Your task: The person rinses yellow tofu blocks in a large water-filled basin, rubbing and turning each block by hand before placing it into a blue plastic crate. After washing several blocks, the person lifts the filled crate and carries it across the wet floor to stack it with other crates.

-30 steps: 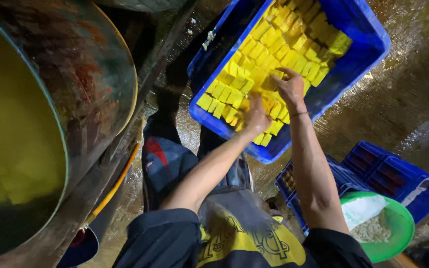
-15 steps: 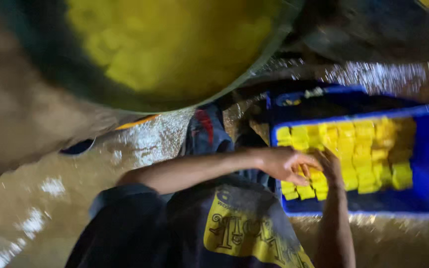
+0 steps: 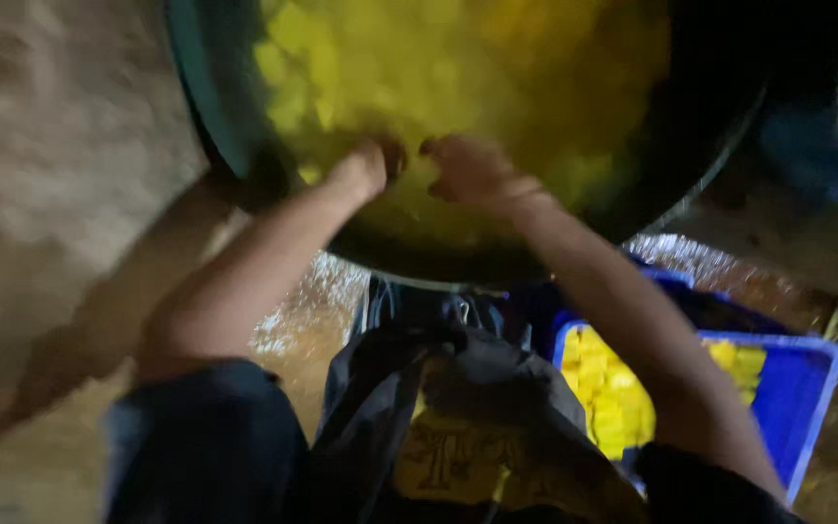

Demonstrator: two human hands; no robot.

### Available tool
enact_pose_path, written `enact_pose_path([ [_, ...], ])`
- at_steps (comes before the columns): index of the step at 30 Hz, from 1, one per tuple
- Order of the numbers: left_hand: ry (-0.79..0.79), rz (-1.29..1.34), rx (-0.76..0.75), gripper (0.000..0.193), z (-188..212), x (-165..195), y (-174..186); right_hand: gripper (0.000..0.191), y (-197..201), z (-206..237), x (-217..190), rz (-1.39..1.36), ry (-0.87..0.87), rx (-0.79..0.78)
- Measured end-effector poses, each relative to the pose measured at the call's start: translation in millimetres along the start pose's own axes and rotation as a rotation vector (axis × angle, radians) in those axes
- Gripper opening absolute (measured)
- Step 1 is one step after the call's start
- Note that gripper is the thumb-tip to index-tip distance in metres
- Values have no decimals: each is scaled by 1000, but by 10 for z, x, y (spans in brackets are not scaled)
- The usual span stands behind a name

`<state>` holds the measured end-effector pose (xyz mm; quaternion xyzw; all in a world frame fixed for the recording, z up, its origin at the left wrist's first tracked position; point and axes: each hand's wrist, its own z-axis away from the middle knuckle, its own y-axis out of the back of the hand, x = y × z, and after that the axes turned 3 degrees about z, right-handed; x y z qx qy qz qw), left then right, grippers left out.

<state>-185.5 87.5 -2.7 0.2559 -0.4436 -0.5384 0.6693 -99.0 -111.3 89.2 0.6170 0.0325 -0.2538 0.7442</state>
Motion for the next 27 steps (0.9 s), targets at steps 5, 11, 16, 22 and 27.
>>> enact_pose_path([
  [5,21,114,-30,58,-198,-82,58,19,-482,-771,-62,56,-65,-218],
  [11,-21,239,-164,55,-187,-350,266,20,-565,-1061,-13,95,-141,-205],
  [16,-37,338,-227,53,-243,-436,357,22,-600,-1051,143,-30,-113,-361],
  [22,-16,460,-359,51,-458,-512,363,26,-235,-876,811,-242,-111,-467],
  [27,-3,629,-96,49,-923,-436,527,30,519,-995,1551,-439,-225,-226],
])
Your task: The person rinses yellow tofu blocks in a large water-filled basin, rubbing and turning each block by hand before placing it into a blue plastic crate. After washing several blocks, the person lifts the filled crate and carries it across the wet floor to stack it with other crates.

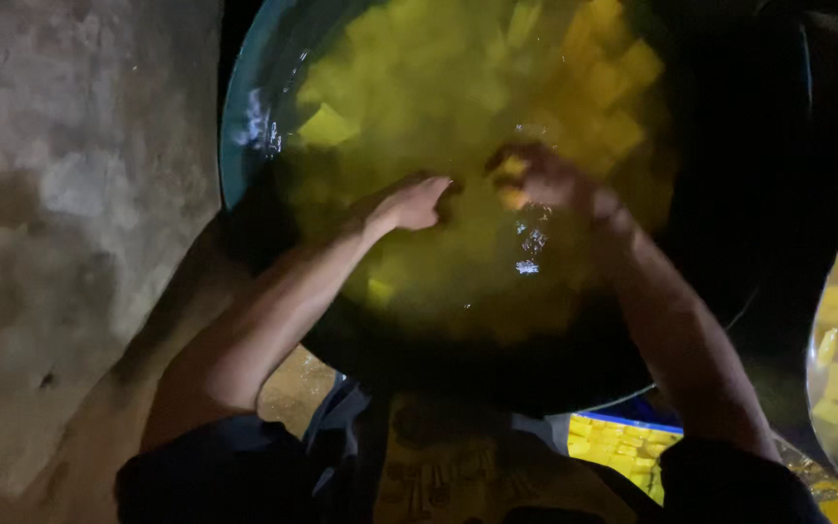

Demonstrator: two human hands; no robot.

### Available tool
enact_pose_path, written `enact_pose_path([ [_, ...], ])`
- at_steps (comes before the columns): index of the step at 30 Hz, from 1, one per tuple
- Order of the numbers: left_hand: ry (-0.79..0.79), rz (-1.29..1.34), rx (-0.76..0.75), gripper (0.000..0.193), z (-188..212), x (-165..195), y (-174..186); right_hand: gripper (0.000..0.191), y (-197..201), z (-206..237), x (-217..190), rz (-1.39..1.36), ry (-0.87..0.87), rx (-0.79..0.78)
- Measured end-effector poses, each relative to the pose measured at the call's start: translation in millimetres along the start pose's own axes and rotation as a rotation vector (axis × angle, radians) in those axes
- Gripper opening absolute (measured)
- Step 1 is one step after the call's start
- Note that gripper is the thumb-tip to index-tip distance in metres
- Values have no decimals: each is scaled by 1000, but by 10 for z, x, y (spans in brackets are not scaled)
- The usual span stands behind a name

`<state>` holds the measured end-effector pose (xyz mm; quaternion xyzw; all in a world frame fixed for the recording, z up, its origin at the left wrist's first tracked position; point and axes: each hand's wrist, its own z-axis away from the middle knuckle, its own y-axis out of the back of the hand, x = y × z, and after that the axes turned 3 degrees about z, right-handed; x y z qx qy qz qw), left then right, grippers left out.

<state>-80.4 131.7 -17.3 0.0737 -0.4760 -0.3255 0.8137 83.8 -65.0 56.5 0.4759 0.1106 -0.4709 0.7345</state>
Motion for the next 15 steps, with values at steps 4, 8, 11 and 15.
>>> enact_pose_path([
  [4,9,-30,268,48,-473,272,47,34,521,-600,-146,308,-39,377],
  [8,107,-91,358,46,-680,481,116,31,656,-1230,-448,464,-330,509],
  [11,137,-98,365,46,-735,568,236,20,523,-1542,-625,686,-290,753],
  [15,76,-29,388,45,-739,591,453,23,582,-1691,-604,799,-204,836],
])
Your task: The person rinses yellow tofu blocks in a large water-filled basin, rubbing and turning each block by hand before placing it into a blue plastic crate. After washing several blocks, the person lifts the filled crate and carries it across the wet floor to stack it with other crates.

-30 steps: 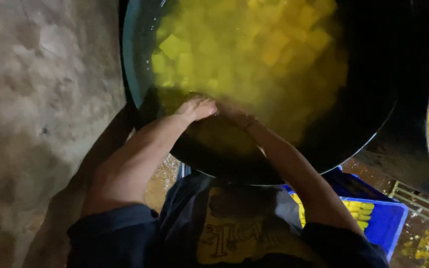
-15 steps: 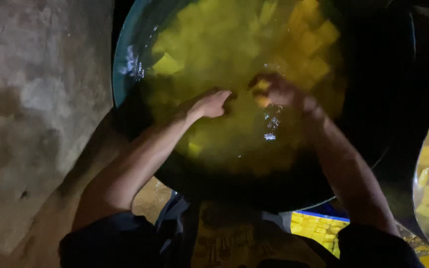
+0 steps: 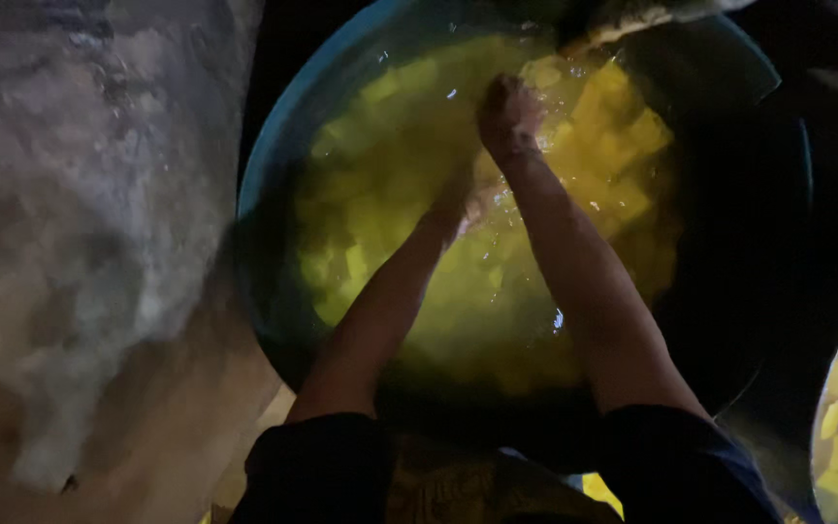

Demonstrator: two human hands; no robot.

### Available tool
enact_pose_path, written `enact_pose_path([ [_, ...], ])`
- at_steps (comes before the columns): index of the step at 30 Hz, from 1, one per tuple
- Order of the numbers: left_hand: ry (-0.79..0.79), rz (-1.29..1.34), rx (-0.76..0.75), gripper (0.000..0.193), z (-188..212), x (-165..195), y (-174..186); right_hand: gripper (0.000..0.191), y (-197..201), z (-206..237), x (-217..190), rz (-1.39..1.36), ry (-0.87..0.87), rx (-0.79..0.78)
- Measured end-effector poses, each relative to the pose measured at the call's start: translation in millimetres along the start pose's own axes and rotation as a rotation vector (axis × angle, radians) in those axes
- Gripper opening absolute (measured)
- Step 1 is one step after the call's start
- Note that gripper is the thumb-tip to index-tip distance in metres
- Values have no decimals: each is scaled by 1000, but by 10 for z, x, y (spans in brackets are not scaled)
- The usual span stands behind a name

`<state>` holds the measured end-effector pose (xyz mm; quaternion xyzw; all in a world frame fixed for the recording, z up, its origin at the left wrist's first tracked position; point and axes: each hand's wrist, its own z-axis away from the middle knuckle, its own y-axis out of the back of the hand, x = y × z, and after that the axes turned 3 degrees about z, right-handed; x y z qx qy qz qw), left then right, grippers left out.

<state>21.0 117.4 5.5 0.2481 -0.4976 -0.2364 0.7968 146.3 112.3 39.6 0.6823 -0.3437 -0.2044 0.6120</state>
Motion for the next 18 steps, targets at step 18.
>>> enact_pose_path([
  [18,278,1909,329,59,83,-145,-217,44,380,1316,1021,-1548,419,-447],
])
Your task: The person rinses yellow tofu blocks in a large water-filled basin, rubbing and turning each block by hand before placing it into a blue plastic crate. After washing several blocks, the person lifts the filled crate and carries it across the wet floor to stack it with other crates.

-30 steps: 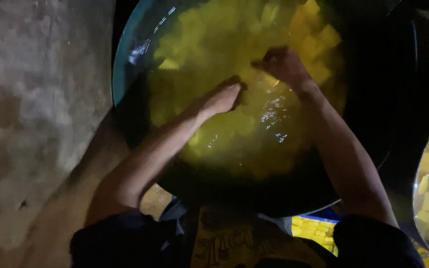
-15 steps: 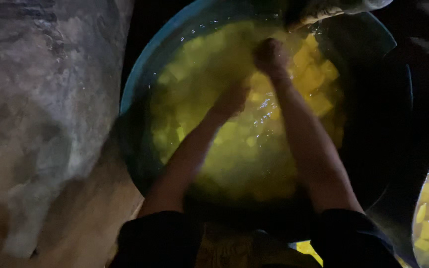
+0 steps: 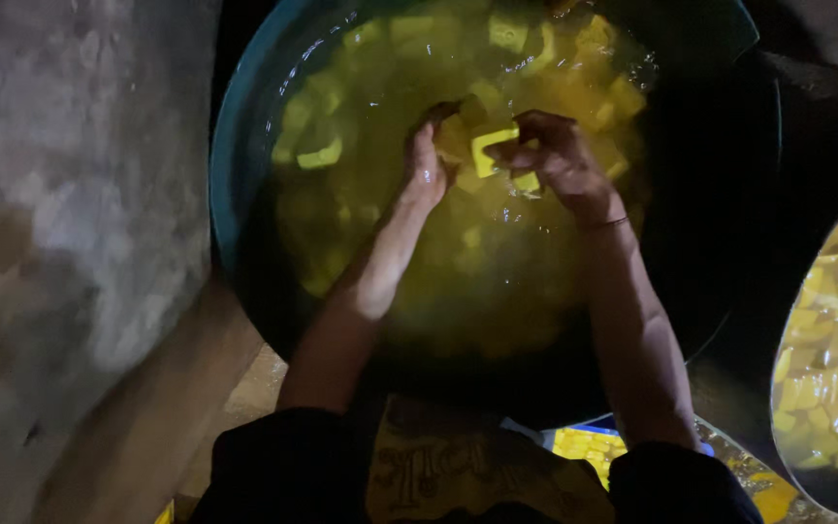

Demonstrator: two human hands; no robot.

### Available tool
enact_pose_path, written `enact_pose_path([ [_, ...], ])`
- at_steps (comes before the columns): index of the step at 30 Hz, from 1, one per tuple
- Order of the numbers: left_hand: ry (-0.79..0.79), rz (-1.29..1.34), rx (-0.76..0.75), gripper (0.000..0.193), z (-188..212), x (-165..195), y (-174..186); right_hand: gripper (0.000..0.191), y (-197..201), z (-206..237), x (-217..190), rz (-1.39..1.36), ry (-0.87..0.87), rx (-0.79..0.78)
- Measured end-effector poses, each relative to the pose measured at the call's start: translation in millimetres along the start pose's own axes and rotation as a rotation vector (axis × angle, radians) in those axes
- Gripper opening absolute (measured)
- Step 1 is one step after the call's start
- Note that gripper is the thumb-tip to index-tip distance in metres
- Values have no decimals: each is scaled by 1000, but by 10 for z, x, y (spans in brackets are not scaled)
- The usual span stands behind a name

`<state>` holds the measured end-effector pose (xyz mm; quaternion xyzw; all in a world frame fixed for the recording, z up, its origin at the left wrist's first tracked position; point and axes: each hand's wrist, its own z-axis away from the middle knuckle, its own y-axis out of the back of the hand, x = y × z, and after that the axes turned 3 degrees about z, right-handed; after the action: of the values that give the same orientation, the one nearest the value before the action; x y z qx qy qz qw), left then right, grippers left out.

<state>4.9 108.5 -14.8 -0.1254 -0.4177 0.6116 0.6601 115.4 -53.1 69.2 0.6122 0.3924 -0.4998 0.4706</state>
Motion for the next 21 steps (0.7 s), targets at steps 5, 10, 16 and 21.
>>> enact_pose_path([
  [5,-9,143,25,51,220,-177,-111,36,-217,-110,-46,459,-552,168],
  [10,-17,278,55,43,458,-216,-251,44,-533,-211,-136,584,-339,328],
  [16,-167,681,-115,49,458,128,43,54,-619,-742,-10,196,-205,311],
  [21,-362,664,-358,44,501,801,411,52,-1271,-1435,99,320,-533,-2],
])
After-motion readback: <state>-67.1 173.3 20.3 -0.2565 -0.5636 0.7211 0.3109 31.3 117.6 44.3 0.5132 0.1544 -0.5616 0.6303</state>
